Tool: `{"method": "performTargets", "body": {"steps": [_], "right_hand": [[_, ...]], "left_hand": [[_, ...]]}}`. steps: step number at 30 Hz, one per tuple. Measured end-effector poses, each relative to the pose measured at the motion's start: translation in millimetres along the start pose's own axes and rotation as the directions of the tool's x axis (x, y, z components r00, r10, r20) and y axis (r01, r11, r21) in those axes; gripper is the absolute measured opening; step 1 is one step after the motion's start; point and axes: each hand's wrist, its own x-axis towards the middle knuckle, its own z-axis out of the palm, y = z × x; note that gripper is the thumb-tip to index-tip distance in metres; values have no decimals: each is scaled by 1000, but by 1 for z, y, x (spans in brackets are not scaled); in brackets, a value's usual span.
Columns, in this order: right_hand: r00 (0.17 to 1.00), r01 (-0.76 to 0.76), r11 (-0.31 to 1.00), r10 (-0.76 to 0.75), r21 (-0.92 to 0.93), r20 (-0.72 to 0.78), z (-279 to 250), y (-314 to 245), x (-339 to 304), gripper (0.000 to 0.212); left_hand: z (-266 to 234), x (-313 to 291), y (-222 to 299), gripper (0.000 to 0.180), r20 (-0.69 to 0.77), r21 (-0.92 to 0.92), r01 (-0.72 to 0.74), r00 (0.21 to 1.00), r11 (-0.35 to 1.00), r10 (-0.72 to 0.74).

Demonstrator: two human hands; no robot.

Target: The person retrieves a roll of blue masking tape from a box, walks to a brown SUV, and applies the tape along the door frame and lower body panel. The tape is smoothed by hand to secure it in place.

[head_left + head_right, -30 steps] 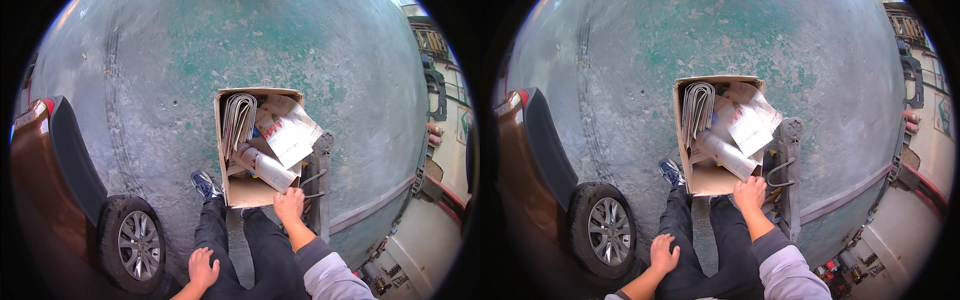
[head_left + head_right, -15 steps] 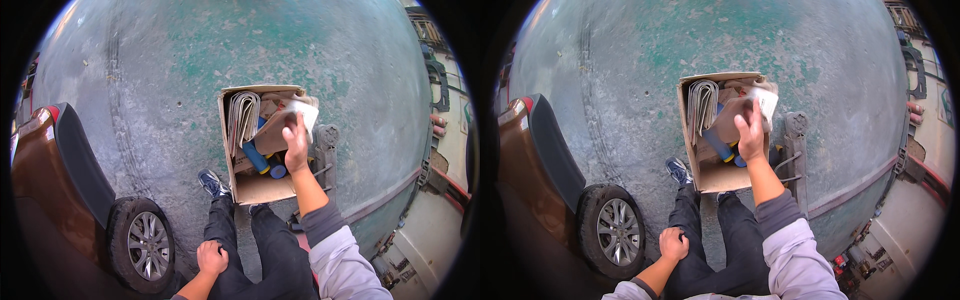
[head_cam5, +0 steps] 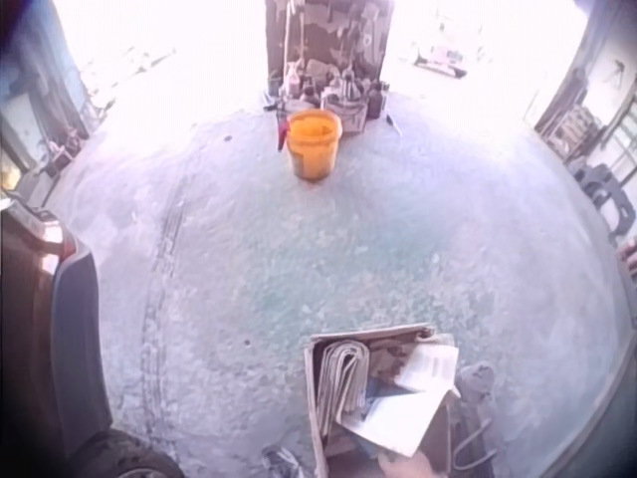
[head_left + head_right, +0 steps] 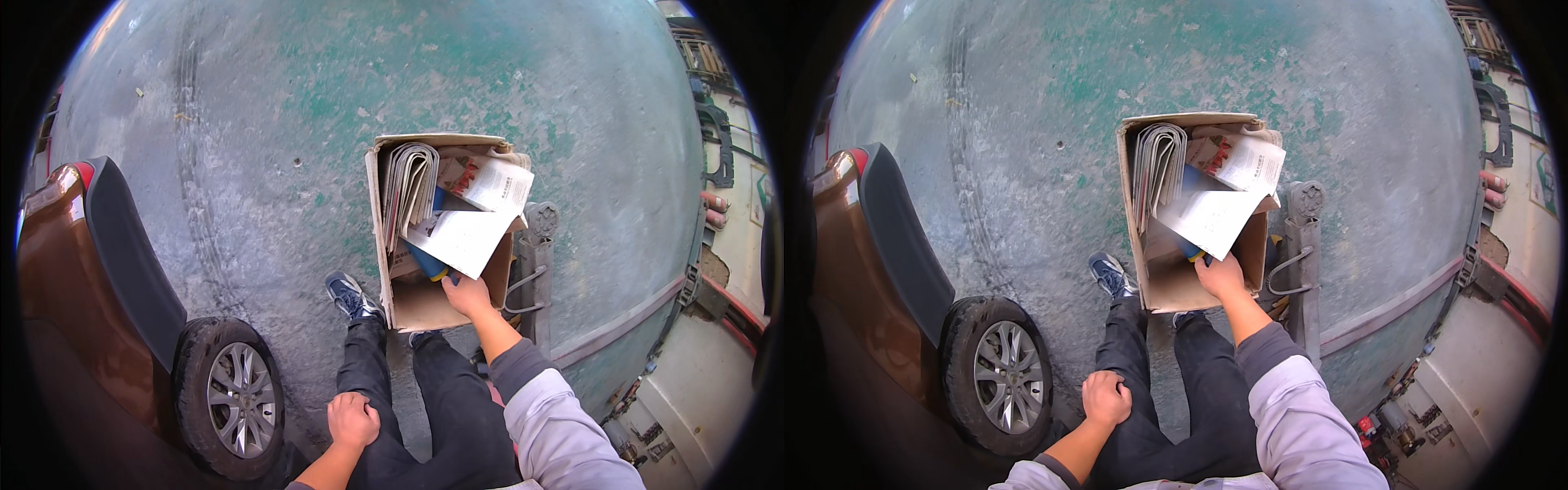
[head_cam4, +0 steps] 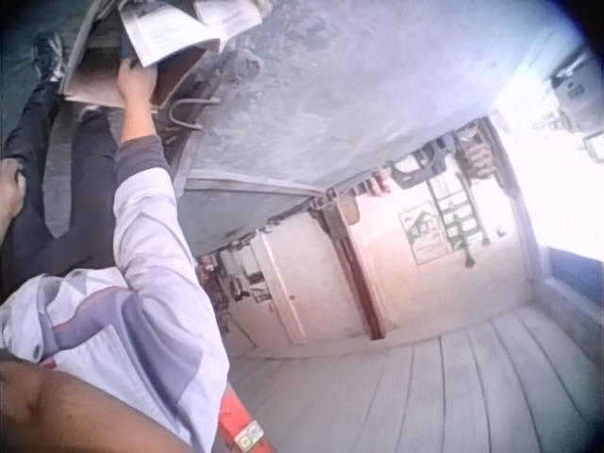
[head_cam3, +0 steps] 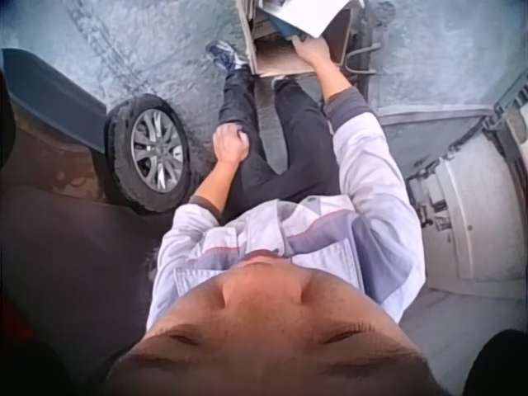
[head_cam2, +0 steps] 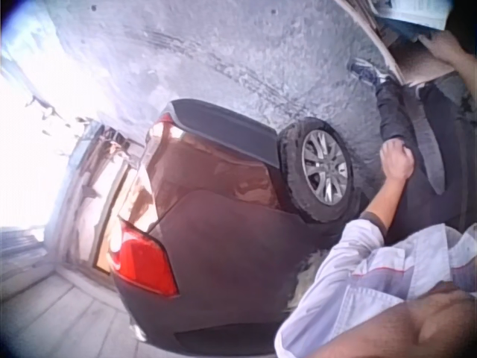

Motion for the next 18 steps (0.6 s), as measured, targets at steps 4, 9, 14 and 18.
{"method": "performTargets", "body": {"steps": [4,9,14,18], "right_hand": [[1000,-3,972,-4,-237,-30,40,-1,21,63],[1000,-12,878,5,-479,-16,57,5,37,69],[996,-71,862,88,-501,10,50,29,39,70],[970,-114,870,202,-479,136,50,58,52,76]], "left_hand": [[2,-3,-4,14,10,25,-12,1000,1000,12],[3,-3,-9,15,-3,19,-33,999,999,33],[1,-2,-10,16,15,37,-15,1000,999,15],[0,-3,-8,15,9,42,-25,1000,999,24]]}}
